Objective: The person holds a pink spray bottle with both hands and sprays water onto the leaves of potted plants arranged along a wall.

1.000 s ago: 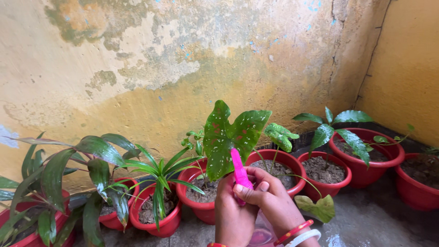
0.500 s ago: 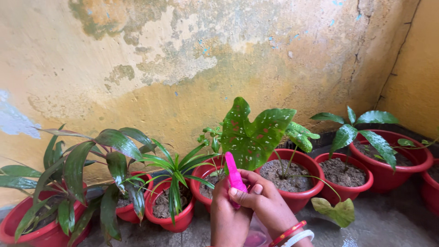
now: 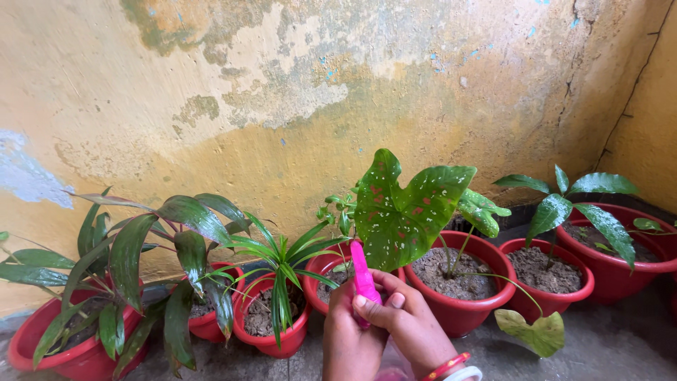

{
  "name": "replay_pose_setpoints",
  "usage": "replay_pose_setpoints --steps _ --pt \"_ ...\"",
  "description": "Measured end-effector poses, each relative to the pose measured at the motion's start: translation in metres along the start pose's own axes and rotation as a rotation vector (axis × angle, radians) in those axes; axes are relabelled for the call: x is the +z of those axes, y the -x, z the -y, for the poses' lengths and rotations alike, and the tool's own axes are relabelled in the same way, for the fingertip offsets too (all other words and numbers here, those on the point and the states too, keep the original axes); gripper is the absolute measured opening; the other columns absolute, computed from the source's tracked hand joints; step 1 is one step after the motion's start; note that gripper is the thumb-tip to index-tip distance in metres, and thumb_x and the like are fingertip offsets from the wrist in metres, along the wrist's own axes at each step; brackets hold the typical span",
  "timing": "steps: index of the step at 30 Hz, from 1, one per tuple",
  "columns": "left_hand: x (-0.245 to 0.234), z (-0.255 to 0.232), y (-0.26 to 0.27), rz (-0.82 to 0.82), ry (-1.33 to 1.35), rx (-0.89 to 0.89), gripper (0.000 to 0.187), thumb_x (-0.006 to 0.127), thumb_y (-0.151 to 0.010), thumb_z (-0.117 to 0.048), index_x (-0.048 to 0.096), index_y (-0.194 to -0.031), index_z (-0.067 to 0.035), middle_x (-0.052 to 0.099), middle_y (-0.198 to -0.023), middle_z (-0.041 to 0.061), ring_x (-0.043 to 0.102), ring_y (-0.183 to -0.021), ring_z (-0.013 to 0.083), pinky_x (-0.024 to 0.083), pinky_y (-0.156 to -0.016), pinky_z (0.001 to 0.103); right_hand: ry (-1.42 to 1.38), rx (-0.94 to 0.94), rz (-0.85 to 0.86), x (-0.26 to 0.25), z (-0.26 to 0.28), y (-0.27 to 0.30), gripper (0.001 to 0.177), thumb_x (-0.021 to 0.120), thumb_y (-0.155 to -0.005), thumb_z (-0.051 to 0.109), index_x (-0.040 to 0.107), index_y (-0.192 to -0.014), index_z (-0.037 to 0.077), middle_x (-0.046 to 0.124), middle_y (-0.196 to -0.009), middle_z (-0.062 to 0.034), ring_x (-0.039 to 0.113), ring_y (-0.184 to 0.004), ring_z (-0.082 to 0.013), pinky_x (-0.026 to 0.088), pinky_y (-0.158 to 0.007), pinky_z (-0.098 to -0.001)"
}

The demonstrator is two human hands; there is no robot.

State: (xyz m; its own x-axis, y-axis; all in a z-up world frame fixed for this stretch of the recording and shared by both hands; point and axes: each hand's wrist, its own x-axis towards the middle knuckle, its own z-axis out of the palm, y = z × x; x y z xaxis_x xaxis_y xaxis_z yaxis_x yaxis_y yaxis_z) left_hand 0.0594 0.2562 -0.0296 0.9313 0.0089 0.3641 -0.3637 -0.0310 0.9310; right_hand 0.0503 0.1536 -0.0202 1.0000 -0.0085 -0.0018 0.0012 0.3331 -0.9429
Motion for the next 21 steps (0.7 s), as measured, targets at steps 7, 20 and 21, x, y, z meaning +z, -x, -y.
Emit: replay_pose_setpoints --steps 7,20,21 --pt "0.0 -0.001 -0.001 -0.018 -0.109 -0.068 0.045 0.089 -0.072 -0.031 0.074 -0.107 -0.008 0.073 -0.098 0.009 0.077 -0.085 0.0174 0.061 -0.073 0.033 -0.016 0.009 -0.015 -0.004 -0.006 -0.005 0.053 0.074 -0.081 0.009 0.063 -0.132 -0.003 0.075 -0.107 -0.0093 0.069 -0.1 -0.0162 0.053 -0.093 -0.0311" --pt "0.015 0.009 -0.004 0.062 -0.043 -0.08 0.041 0.087 -0.075 -0.032 0.072 -0.103 -0.006 0.075 -0.094 0.009 0.077 -0.081 0.0179 0.061 -0.071 0.032 0.016 0.014 -0.079 -0.026 -0.012 -0.012 0.052 0.072 -0.082 0.008 0.064 -0.132 -0.001 0.076 -0.105 -0.009 0.07 -0.096 -0.0154 0.053 -0.091 -0.0298" --pt "0.016 0.006 -0.003 0.054 -0.057 -0.058 0.039 0.087 -0.076 -0.033 0.073 -0.101 -0.006 0.075 -0.095 0.009 0.078 -0.081 0.0184 0.061 -0.071 0.033 0.023 0.01 -0.084 -0.027 -0.011 -0.012 0.051 0.072 -0.082 0.008 0.065 -0.131 -0.003 0.076 -0.105 -0.0094 0.07 -0.096 -0.0157 0.053 -0.09 -0.03"
